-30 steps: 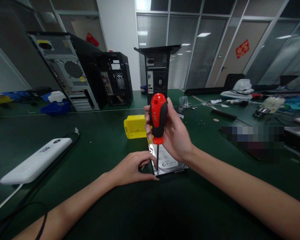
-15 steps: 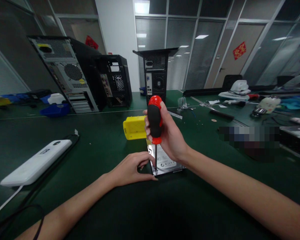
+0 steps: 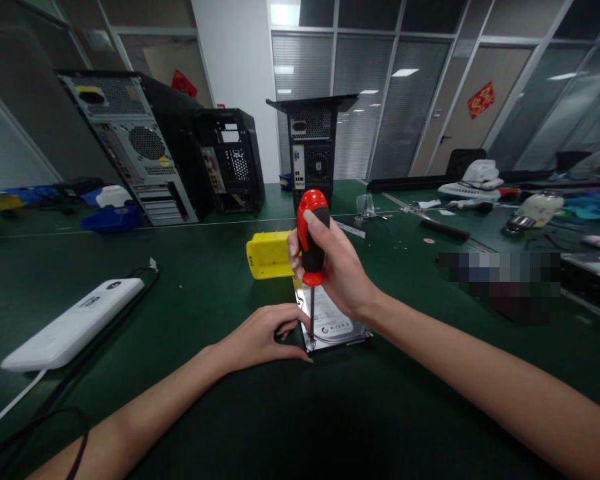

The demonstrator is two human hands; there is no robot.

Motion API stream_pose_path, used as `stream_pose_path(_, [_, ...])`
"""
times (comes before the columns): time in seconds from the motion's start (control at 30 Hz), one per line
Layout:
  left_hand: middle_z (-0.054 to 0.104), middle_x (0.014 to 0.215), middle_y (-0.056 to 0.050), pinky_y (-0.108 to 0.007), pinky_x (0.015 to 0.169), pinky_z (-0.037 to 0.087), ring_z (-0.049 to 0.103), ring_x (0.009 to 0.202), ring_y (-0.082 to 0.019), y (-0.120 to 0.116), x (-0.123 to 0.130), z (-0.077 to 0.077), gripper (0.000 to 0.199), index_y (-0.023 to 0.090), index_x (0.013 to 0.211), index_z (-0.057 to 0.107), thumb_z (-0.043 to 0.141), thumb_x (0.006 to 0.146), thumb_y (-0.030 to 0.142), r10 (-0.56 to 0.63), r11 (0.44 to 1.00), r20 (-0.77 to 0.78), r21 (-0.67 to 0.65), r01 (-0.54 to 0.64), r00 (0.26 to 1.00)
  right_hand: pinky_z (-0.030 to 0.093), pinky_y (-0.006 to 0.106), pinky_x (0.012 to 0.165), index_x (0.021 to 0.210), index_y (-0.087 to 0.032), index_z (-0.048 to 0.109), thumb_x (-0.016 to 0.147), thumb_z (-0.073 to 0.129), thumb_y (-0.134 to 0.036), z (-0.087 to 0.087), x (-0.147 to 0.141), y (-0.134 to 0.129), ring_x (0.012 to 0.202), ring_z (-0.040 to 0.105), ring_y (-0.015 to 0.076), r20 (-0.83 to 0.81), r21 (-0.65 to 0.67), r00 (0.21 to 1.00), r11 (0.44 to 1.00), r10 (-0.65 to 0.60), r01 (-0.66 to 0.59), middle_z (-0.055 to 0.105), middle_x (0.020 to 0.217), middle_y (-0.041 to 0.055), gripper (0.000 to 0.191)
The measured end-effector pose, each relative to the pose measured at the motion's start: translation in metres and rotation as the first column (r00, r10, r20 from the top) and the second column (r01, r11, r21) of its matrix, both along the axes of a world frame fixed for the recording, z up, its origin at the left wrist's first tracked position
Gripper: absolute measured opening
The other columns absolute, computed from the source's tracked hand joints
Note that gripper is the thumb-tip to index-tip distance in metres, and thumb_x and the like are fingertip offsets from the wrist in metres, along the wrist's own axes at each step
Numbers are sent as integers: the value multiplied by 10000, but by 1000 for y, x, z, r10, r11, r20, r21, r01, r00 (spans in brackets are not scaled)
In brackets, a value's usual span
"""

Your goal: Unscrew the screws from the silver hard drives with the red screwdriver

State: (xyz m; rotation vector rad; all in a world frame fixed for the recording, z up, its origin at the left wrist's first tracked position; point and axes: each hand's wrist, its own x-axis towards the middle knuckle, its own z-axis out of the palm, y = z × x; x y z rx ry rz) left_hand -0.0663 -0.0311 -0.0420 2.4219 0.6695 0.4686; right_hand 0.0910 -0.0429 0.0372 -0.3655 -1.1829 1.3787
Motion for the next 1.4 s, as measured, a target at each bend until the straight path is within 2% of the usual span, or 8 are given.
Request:
stream_pose_path(0.23, [391, 696, 59, -210, 579, 303, 380, 625, -111, 0, -1, 0, 334, 167, 927, 601, 725, 770, 435, 11, 1000, -8, -6, -11, 1000, 446, 215, 548, 925, -184, 609, 850, 476, -594, -5, 4, 1, 610, 521, 90, -39, -7, 995, 996, 87, -87, 572, 762, 1, 437])
stream_pose_path(0.33, [402, 717, 57, -210, 573, 301, 385, 628, -110, 0, -1, -1, 346, 171, 935, 592, 733, 762, 435, 18, 1000, -4, -1, -18, 1000, 420, 213, 518, 936, -202, 581, 867, 460, -588, -5, 5, -1, 554, 485, 83, -36, 14, 996, 997, 82, -81, 545, 699, -19, 410])
stream_pose_path(0.57, [460, 763, 38, -213, 566, 307, 392, 648, -115, -1, -1, -2, 333, 165, 876, 563, 719, 772, 440, 36, 999, -14, 8, -36, 999, 403, 201, 485, 840, -215, 461, 782, 668, -441, -6, 7, 0, 512, 472, 72, 22, 9, 1000, 1000, 0, 0, 530, 667, -47, 312])
stream_pose_path(0.73, [485, 772, 31, -209, 566, 311, 405, 657, -115, -1, -1, -1, 312, 165, 828, 543, 722, 775, 415, 21, 1000, -17, 16, -20, 1000, 448, 222, 546, 917, -197, 548, 814, 568, -537, -9, 8, 2, 580, 520, 78, -5, 1, 997, 997, 76, -76, 556, 782, -19, 356])
stream_pose_path(0.87, [498, 778, 30, -207, 577, 320, 423, 668, -114, -1, -1, -2, 290, 163, 819, 547, 728, 778, 386, 3, 1000, -7, 16, -3, 1000, 416, 222, 504, 932, -207, 555, 842, 477, -589, -8, 6, 2, 533, 478, 77, -11, 25, 994, 993, 112, -112, 517, 722, -27, 401])
stream_pose_path(1.07, [529, 774, 23, -209, 584, 323, 438, 677, -116, 0, -1, -1, 261, 160, 797, 567, 701, 808, 385, -22, 1000, -31, 22, 22, 999, 382, 199, 450, 858, -234, 414, 789, 659, -445, -4, 4, 0, 473, 444, 58, 10, 37, 1000, 999, 9, -9, 497, 693, -67, 330])
stream_pose_path(1.3, [545, 781, 18, -208, 591, 331, 455, 688, -118, 0, 0, 0, 258, 158, 802, 583, 700, 808, 387, -20, 999, -49, 29, 22, 999, 423, 228, 511, 943, -207, 577, 883, 442, -558, -4, 6, -2, 544, 491, 76, 4, 5, 997, 997, 78, -78, 521, 760, -19, 382])
stream_pose_path(1.4, [554, 783, 17, -206, 599, 336, 463, 689, -116, 0, 0, 0, 252, 156, 796, 579, 700, 812, 376, -25, 999, -41, 30, 27, 999, 417, 216, 494, 923, -221, 516, 860, 531, -510, -2, 6, -1, 525, 479, 69, 8, 26, 999, 998, 49, -49, 520, 748, -37, 296])
